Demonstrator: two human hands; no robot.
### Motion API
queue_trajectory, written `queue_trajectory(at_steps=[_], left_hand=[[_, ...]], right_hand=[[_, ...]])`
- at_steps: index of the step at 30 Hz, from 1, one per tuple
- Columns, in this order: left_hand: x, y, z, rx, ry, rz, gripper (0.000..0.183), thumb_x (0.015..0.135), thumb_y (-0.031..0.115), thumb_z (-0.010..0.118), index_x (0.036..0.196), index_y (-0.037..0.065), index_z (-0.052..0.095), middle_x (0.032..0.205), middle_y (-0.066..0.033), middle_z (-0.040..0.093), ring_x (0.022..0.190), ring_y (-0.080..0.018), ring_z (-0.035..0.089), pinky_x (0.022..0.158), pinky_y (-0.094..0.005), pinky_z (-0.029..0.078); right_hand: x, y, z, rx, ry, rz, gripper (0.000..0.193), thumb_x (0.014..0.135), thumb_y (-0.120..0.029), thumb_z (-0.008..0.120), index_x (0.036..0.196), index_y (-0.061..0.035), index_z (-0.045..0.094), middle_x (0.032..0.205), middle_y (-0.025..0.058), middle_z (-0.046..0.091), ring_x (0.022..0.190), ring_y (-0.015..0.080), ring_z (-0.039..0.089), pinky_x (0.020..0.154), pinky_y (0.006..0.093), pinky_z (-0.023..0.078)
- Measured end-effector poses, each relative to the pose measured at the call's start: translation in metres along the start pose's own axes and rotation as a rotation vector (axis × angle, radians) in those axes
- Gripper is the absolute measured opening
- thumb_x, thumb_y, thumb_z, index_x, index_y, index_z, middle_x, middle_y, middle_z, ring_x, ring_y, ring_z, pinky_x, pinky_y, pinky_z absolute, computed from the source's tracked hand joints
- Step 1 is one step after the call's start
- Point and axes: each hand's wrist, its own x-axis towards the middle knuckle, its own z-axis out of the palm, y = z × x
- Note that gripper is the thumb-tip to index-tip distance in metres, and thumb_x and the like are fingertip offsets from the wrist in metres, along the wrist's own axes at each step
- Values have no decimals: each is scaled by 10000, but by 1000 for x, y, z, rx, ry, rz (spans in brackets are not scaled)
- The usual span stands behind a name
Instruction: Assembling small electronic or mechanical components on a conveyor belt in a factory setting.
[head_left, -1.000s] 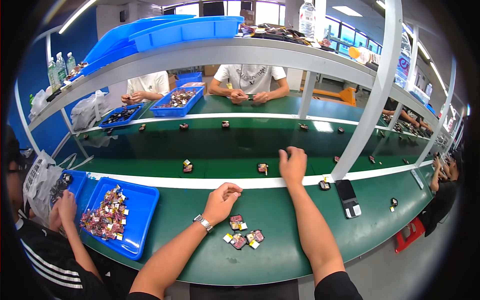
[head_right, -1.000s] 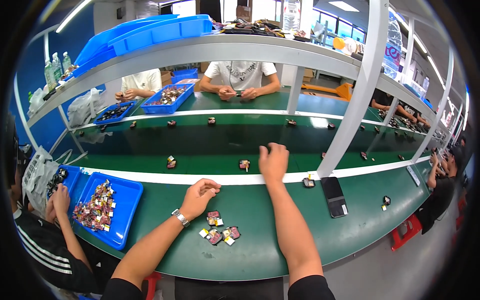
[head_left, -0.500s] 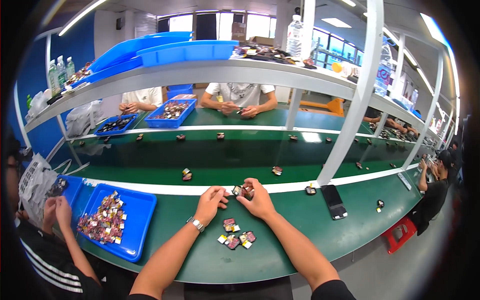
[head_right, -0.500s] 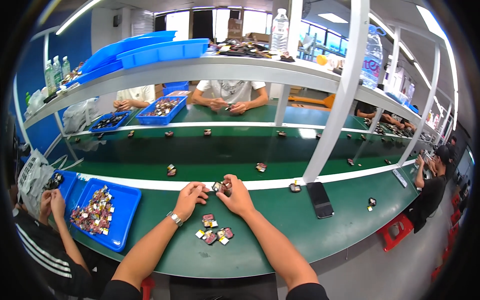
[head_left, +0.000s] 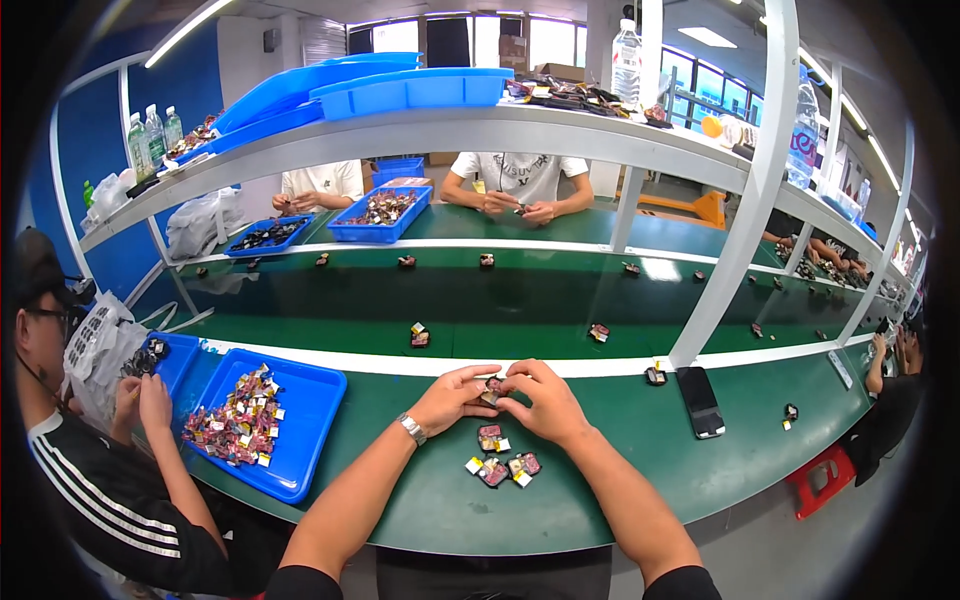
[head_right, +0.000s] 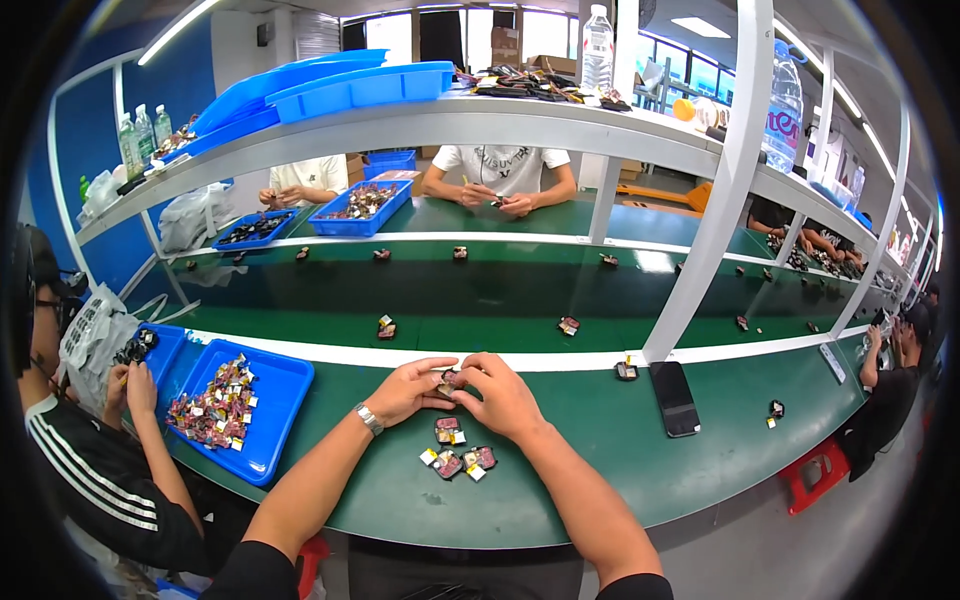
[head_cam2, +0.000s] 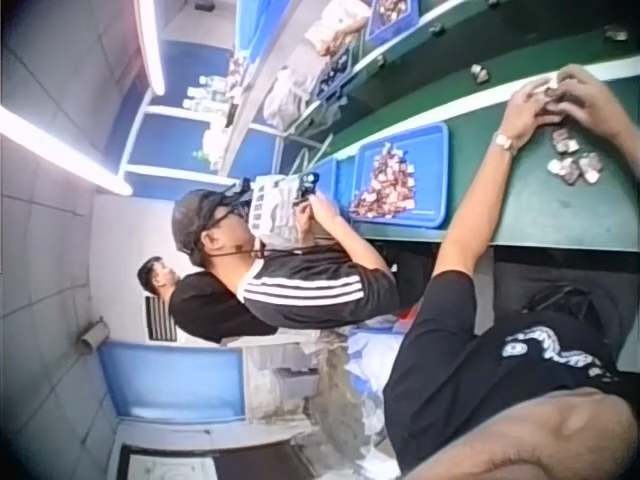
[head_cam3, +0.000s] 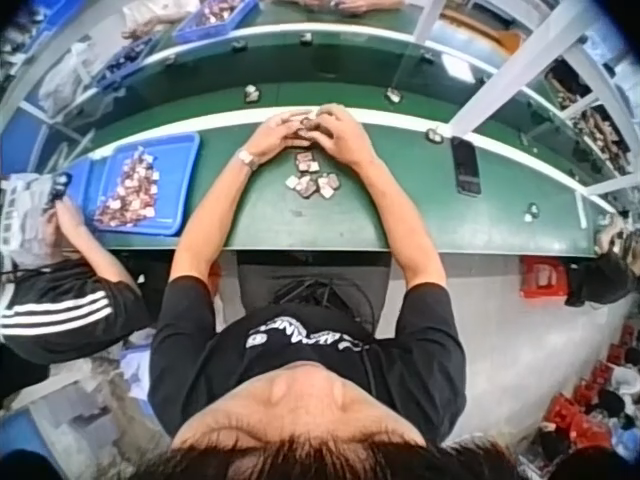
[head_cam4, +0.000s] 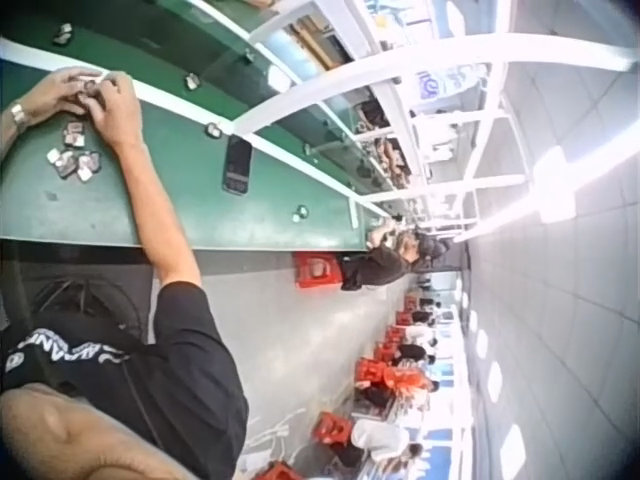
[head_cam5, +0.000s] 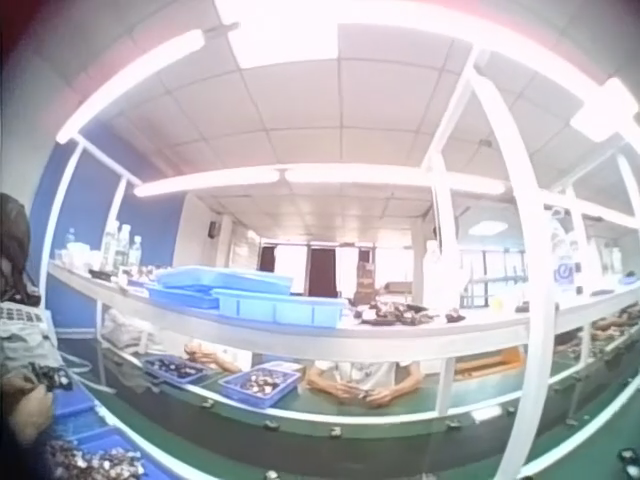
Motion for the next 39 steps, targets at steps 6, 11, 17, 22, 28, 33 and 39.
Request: queue_trajectory(at_steps=[6,11,17,22,28,33,39], left_hand=[[-1,-4,4,-94,38,17,340,998,63,427,1335,24,452,1246,-129,554,1144,-219,582,994,-397,516],[0,-5,5,-104,63,34,282,988,31,420,1264,33,477,1235,-125,557,1138,-214,584,1001,-399,510],[2,-9,5,-99,49,26,321,964,25,476,1284,39,467,1239,-122,556,1144,-223,580,1010,-401,496],[1,-8,3,-57,-35,52,368,942,-13,496,1303,34,443,1256,-122,551,1149,-209,576,1020,-384,490],[-1,-6,7,-20,-26,48,366,947,-45,457,1305,30,449,1226,-115,578,1117,-178,594,983,-343,515],[1,-10,2,-30,-26,-4,317,975,0,446,1289,44,460,1226,-101,577,1118,-172,591,978,-346,516],[-1,-8,6,-104,6,24,272,980,83,500,1251,65,479,1214,-90,569,1138,-195,579,995,-389,501]], right_hand=[[1,-7,9,-93,21,123,207,750,-71,739,939,-71,656,869,61,580,837,243,598,723,354,516],[-2,-4,12,-114,-9,141,170,741,-64,735,900,-82,676,887,55,570,870,239,594,733,349,517],[0,1,13,-52,14,101,129,747,-69,737,869,-87,701,1110,82,568,1069,280,553,815,378,520],[-2,5,18,-13,28,167,103,761,-79,728,861,-81,703,1153,88,582,1107,278,545,870,367,517],[-1,2,15,11,4,197,73,787,-96,703,858,-78,704,1166,87,590,1117,277,542,908,370,499],[-4,1,5,122,-124,203,65,802,-122,679,849,-81,697,1210,59,571,1158,254,514,927,364,474],[-5,-2,10,64,-38,214,71,808,-131,678,858,-84,696,1196,62,573,1150,249,521,911,359,482]])
